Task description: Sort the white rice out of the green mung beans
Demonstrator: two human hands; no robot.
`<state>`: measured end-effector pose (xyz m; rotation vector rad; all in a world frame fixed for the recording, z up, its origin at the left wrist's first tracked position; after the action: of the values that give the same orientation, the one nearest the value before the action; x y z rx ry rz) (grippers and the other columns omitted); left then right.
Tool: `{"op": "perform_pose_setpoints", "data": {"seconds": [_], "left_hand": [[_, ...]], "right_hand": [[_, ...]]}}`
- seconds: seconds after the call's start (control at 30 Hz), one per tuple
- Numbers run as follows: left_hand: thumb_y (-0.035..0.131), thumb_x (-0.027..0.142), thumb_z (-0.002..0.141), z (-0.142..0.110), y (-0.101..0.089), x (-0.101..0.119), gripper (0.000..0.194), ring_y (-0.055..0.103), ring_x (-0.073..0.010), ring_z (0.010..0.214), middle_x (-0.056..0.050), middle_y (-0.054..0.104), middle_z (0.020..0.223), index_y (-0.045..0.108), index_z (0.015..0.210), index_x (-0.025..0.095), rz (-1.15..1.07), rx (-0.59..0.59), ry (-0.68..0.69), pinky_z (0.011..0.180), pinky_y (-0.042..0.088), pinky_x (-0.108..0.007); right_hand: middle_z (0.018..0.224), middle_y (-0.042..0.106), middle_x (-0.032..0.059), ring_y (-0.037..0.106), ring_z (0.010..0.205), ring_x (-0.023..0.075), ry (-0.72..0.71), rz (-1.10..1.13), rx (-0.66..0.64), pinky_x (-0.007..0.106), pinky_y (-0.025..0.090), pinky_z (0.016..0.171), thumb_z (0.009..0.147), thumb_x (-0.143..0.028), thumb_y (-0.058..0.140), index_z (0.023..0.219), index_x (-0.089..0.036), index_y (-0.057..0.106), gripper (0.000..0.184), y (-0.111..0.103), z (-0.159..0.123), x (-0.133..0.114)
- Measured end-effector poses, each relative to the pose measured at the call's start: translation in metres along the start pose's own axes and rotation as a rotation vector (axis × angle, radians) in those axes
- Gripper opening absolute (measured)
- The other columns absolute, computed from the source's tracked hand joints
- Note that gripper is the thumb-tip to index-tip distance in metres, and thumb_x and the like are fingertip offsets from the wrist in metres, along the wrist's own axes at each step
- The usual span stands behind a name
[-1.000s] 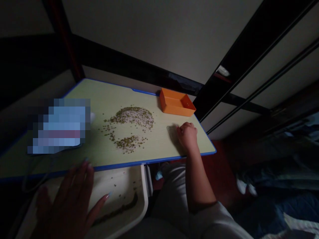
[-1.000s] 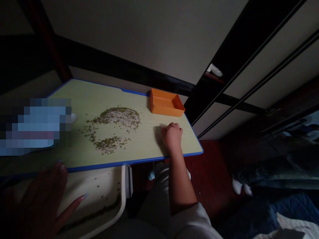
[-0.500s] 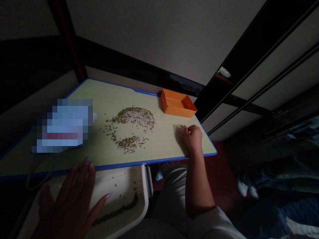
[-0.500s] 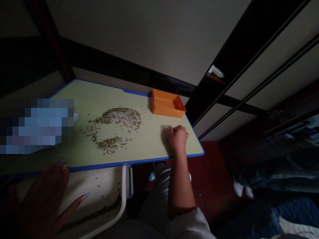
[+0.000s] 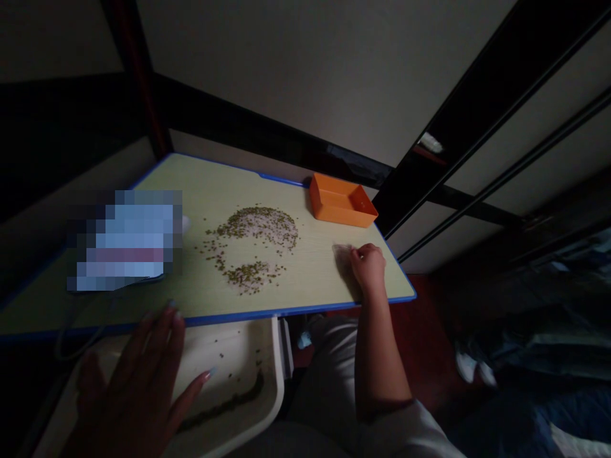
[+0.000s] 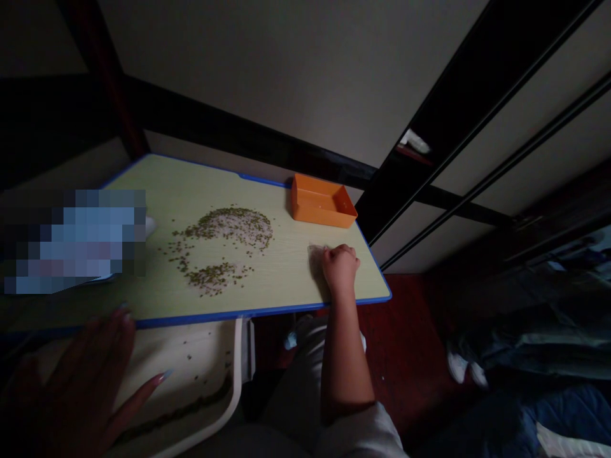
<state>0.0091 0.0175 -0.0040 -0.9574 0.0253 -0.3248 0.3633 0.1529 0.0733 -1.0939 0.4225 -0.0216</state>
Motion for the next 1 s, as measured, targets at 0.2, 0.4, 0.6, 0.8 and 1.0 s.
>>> {"op": "perform_pose_setpoints", "data": {"seconds": [0.2, 0.4, 0.6, 0.8, 1.0], "left_hand": [[0.050, 0.040, 0.084, -0.002, 0.001, -0.003, 0.079, 0.036, -0.0322, 0.139, -0.014, 0.033, 0.153, 0.009, 0.149, 0.024, -0.013, 0.000, 0.000, 0.113, 0.019, -0.069], [0.052, 0.040, 0.082, 0.001, -0.004, 0.000, 0.085, 0.038, -0.0365, 0.137, -0.017, 0.032, 0.152, 0.003, 0.150, 0.024, -0.034, -0.080, -0.021, 0.110, 0.021, -0.072], [0.049, 0.048, 0.082, 0.001, -0.007, 0.002, 0.084, 0.034, -0.0347, 0.140, -0.015, 0.030, 0.154, 0.005, 0.150, 0.026, -0.072, -0.090, -0.078, 0.113, 0.017, -0.070], [0.054, 0.057, 0.077, 0.003, -0.008, 0.000, 0.094, 0.037, -0.0362, 0.138, -0.017, 0.033, 0.152, 0.003, 0.149, 0.026, -0.073, -0.117, -0.058, 0.112, 0.016, -0.071], [0.047, 0.049, 0.083, 0.001, -0.007, 0.003, 0.082, 0.033, -0.0336, 0.141, -0.017, 0.033, 0.152, 0.006, 0.150, 0.024, -0.057, -0.094, -0.067, 0.113, 0.016, -0.069]], "right_hand": [[0.072, 0.060, 0.0060, 0.050, 0.076, 0.0194, -0.048, 0.152, 0.074, 0.031, 0.036, 0.074, 0.090, -0.033, 0.047, 0.056, -0.019, 0.054, 0.037, 0.000, 0.000, 0.004], [0.075, 0.058, 0.0050, 0.049, 0.081, 0.0195, -0.300, 0.203, -0.057, 0.031, 0.039, 0.078, 0.091, -0.032, 0.050, 0.062, -0.020, 0.057, 0.033, -0.002, -0.011, -0.015], [0.078, 0.059, 0.0055, 0.050, 0.083, 0.0194, -0.435, 0.212, -0.186, 0.031, 0.040, 0.079, 0.091, -0.030, 0.054, 0.065, -0.019, 0.062, 0.029, 0.001, -0.023, -0.044], [0.083, 0.060, 0.0080, 0.049, 0.087, 0.0211, -0.494, 0.105, -0.209, 0.032, 0.038, 0.077, 0.092, -0.033, 0.054, 0.070, -0.018, 0.066, 0.030, 0.001, -0.023, -0.073], [0.088, 0.061, 0.0094, 0.047, 0.090, 0.0221, -0.561, 0.082, -0.243, 0.033, 0.037, 0.078, 0.094, -0.041, 0.052, 0.074, -0.018, 0.069, 0.035, 0.000, -0.023, -0.097]]}}
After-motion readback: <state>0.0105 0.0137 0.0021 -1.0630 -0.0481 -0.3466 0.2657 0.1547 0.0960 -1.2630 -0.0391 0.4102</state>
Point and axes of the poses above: each hand's wrist, its own z-axis towards the middle knuckle, its own y-axis out of the palm, x = y × z, the point moved 2 cm from there along z, towards the middle knuckle
